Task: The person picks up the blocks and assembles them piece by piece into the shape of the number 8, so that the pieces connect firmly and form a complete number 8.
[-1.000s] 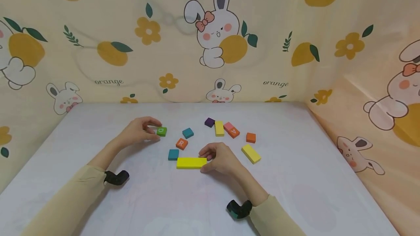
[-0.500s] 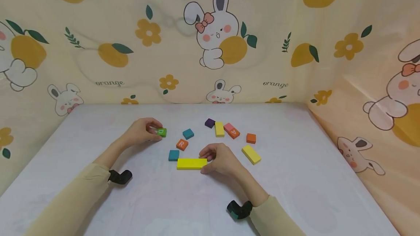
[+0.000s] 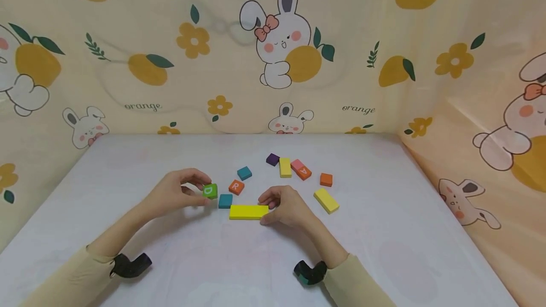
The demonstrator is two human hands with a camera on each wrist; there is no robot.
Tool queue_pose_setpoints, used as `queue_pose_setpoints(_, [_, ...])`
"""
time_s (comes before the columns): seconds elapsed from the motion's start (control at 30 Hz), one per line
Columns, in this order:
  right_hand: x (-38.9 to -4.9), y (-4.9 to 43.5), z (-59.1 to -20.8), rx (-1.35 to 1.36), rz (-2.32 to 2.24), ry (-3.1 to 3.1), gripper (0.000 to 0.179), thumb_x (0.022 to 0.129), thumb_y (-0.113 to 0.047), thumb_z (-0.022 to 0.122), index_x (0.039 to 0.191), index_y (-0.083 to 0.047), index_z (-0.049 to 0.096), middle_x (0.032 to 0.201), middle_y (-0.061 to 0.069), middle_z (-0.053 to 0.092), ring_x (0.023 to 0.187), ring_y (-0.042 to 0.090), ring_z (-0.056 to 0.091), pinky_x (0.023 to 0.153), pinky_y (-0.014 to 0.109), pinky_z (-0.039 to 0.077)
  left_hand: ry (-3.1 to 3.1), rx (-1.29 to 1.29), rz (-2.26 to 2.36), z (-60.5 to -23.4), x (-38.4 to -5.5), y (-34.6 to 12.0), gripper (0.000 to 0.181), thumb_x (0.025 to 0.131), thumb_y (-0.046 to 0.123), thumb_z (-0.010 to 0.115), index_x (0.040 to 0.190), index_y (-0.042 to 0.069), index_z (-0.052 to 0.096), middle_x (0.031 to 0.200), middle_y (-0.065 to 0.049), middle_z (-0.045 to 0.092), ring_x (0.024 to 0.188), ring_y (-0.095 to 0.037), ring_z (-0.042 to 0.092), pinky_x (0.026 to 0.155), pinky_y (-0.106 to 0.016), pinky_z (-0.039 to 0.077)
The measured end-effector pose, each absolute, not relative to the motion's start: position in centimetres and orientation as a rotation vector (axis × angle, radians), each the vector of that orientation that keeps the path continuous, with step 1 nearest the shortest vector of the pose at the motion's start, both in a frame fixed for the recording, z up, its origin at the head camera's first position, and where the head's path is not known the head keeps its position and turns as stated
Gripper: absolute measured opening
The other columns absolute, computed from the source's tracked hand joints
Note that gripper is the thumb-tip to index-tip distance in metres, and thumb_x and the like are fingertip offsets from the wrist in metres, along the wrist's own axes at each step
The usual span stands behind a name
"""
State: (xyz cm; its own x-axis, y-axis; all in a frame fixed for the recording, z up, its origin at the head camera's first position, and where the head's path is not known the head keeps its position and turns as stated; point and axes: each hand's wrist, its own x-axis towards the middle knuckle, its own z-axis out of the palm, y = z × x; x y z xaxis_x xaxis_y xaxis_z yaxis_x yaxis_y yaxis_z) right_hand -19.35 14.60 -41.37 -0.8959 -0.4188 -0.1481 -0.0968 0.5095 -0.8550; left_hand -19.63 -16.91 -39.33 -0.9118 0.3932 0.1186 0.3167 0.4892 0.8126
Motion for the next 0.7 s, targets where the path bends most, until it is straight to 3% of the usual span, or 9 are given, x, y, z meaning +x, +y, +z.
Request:
queue_pose_setpoints(0.27, [-19.3,14.6,-41.4,-0.419,-1.341,2.420,0.036,0.072,-0.006,0.088,0.104,-0.009,0.071,0.091,0.003,0.065,0.086,0.024,0.056,0.079,0.034,0.048,2.461,0.692,1.397,-39.9,-16.3,-15.4,0.041,0.073,0.020,0.089,0.107,0.014,0.067,0.101,0.004,0.065,0.096,-0.022,0.060,0.077,-0.033,0.055])
queue_pose_setpoints(0.7, [-19.4,14.5,-41.3,-0.420,-1.343,2.422,0.036,0.071,-0.005,0.088,0.103,-0.009,0.072,0.091,0.003,0.065,0.086,0.023,0.056,0.079,0.033,0.049,2.424,0.581,1.410,-40.6,-15.5,-13.9,0.041,0.073,0.018,0.089,0.107,0.010,0.067,0.099,0.002,0.066,0.091,-0.022,0.061,0.076,-0.029,0.054])
